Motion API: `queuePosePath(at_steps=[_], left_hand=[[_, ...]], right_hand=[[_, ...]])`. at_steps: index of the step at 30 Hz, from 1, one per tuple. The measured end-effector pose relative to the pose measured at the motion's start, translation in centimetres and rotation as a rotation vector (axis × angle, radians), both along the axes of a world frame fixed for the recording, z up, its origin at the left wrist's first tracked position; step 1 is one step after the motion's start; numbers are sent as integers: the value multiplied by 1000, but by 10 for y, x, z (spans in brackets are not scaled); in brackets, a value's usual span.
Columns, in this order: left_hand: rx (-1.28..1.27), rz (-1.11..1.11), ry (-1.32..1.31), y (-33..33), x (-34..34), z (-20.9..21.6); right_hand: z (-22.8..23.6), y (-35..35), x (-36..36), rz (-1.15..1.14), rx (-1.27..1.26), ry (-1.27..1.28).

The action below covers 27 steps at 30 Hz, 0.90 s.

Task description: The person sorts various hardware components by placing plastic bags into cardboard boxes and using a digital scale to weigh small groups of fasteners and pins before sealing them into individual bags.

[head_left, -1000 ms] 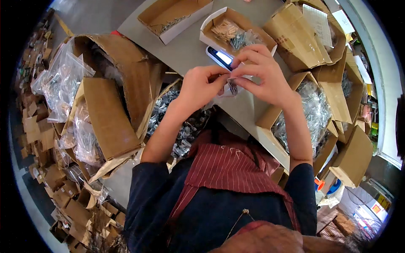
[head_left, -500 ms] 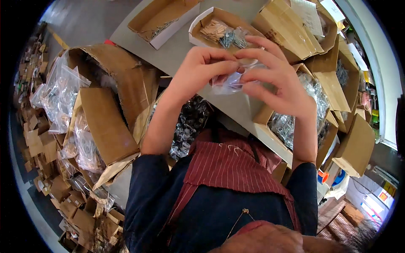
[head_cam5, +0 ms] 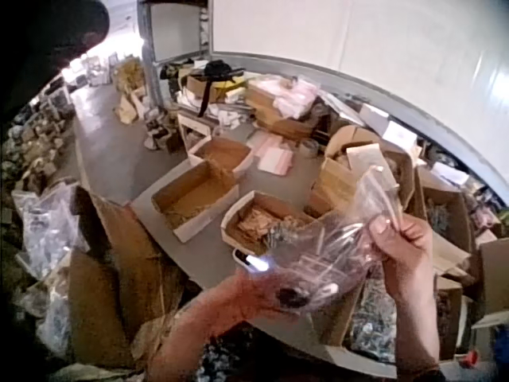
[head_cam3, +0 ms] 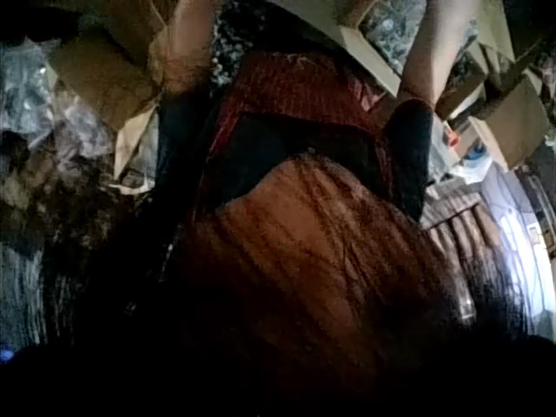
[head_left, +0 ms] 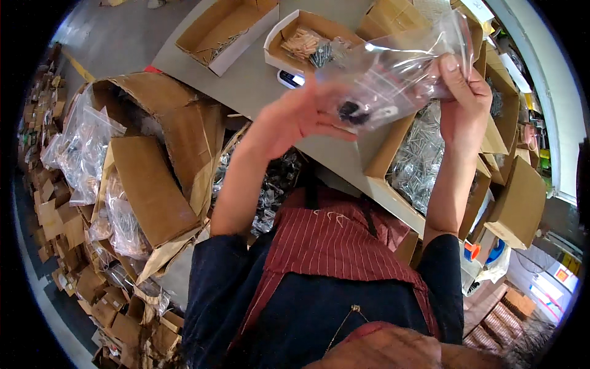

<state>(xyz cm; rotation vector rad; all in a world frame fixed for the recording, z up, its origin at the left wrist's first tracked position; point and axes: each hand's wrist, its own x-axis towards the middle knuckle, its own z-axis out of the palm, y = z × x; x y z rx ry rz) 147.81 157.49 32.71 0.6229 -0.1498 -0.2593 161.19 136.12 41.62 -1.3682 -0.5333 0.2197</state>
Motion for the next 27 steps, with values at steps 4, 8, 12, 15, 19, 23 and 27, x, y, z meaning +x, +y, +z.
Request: queuePosePath(at_steps=[4,8,12,15,19,23,27], left_hand=[[397,243,-42,-20,-10,16],[384,324,20,-19,-9,19],[396,400,103,-17,-11,27],[387,460,112,-18,-12,27],[493,563,45,-20,-16,24],[689,677,53,-27,-17,35],[654,605,47,-22,-17,31]], right_hand=[[-10,-15,17,-106,58,99],[-16,-23,14,-153,-1,89],[-18,-32,6,-51,-48,115],[-21,-38,0,30,-224,46],[-22,-43,-5,62,-227,110],[-23,-40,-16,30,-167,31],[-21,-48,-19,-59,-104,99]])
